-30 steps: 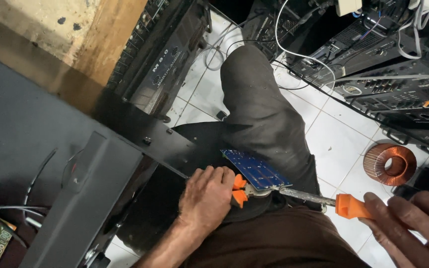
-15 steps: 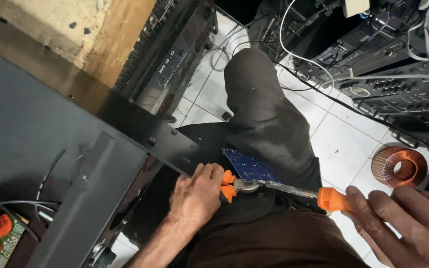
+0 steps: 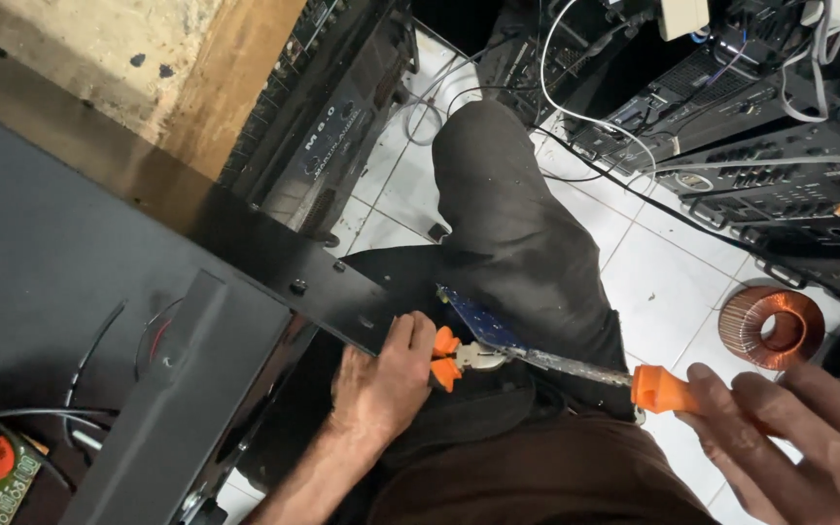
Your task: The person sits on the floor and uses a soldering iron and pliers to work on a blue circuit board held on their lap. They repeatedly apply the soldering iron to various points on the board while using pliers to hold components.
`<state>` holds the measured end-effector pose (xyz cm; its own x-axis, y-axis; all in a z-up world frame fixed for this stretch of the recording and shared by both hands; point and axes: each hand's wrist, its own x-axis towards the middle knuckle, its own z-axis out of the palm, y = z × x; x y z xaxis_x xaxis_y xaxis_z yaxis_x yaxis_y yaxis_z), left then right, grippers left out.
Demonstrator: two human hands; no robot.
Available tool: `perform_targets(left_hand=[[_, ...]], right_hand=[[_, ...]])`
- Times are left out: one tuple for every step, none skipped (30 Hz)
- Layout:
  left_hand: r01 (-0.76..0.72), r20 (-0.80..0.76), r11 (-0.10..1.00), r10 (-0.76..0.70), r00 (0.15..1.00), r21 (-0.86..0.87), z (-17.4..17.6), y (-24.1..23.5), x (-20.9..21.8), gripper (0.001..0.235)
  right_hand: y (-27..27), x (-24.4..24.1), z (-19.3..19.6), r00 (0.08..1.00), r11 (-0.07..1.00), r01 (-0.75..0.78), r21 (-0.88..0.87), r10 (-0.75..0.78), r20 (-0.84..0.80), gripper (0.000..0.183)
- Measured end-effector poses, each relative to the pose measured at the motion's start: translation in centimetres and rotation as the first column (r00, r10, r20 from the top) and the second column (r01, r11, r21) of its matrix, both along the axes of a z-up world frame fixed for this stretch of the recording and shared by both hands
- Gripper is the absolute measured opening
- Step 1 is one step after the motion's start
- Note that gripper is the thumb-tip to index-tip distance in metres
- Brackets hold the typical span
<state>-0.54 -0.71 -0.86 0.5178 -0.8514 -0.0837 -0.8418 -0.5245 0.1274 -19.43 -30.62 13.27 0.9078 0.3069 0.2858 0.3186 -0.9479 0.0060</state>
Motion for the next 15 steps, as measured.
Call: perform_targets(left_hand=[[0.027, 0.043, 0.999, -0.028, 0.999, 0.023, 0.0, 0.0, 0.1, 0.04], [0.028, 0.043, 0.999, -0.029, 0.999, 0.021, -0.5, -0.1, -0.1, 0.04], [0.044, 0.029, 0.997, -0.046, 0.999, 0.064, -1.0, -0.2, -0.2, 0.035], [0.061, 0.014, 0.992, -0.063, 0.998, 0.107, -1.5, -0.3, -0.4, 0.032], [0.064, 0.016, 0.992, -0.066, 0.998, 0.106, -1.5, -0.6, -0.3, 0.032], [0.088, -0.081, 0.996, -0.09, 0.993, -0.019, -1.5, -1.0, -0.3, 0.031], [0.096, -0.175, 0.985, -0.122, 0.977, -0.145, -1.5, -1.3, -0.3, 0.033], [0.097, -0.175, 0.985, -0.122, 0.977, -0.146, -1.3, -1.9, -0.3, 0.033], [0.119, -0.165, 0.974, -0.152, 0.975, -0.193, -1.1, -2.4, -0.2, 0.029], [0.142, -0.154, 0.961, -0.182, 0.971, -0.239, -1.0, -3.0, -0.1, 0.026], [0.148, -0.155, 0.959, -0.189, 0.97, -0.242, -1.2, -3.3, 0.0, 0.026], [0.148, -0.173, 0.955, -0.196, 0.965, -0.256, -1.3, -3.7, 0.1, 0.029], [0.146, -0.188, 0.951, -0.201, 0.961, -0.271, -1.5, -4.1, 0.2, 0.034], [0.152, -0.188, 0.949, -0.208, 0.96, -0.275, -1.7, -4.6, 0.4, 0.034], [0.166, -0.19, 0.95, -0.22, 0.957, -0.265, -1.8, -4.9, 0.6, 0.035]], right_hand=[[-0.1, -0.4, -0.4, 0.999, 1.0, 0.024, 0.013, -0.024, 0.033, 0.035], [-0.1, -0.2, -0.3, 0.999, 1.0, 0.024, 0.01, -0.025, 0.033, 0.035], [-0.1, -0.1, -0.3, 0.999, 1.0, 0.028, 0.01, -0.028, 0.043, 0.034], [-0.1, 0.1, -0.3, 0.998, 0.999, 0.031, 0.009, -0.031, 0.053, 0.033], [0.0, 0.2, 0.1, 0.998, 0.999, 0.034, 0.008, -0.035, 0.055, 0.033], [0.1, 0.4, 0.4, 0.999, 0.998, 0.054, 0.021, -0.054, 0.001, 0.034], [0.1, 0.5, 0.7, 0.996, 0.997, 0.071, 0.033, -0.069, -0.056, 0.035], [0.2, 0.6, 0.7, 0.996, 0.997, 0.071, 0.033, -0.069, -0.055, 0.035], [0.4, 0.7, 0.8, 0.989, 0.988, 0.129, 0.087, -0.122, -0.086, 0.032], [0.5, 0.7, 0.8, 0.978, 0.972, 0.188, 0.139, -0.173, -0.118, 0.029], [-0.6, 0.7, 0.6, 0.976, 0.971, 0.196, 0.136, -0.18, -0.12, 0.029], [-1.6, 0.5, 0.4, 0.992, 0.998, 0.019, 0.057, -0.012, -0.124, 0.029], [-2.7, 0.5, 0.2, 0.977, 0.987, -0.162, -0.021, 0.157, -0.14, 0.029], [-2.6, 0.4, -0.1, 0.978, 0.987, -0.156, -0.024, 0.151, -0.142, 0.029], [-2.4, 0.4, -0.4, 0.983, 0.995, 0.084, 0.058, -0.073, -0.17, 0.029]])
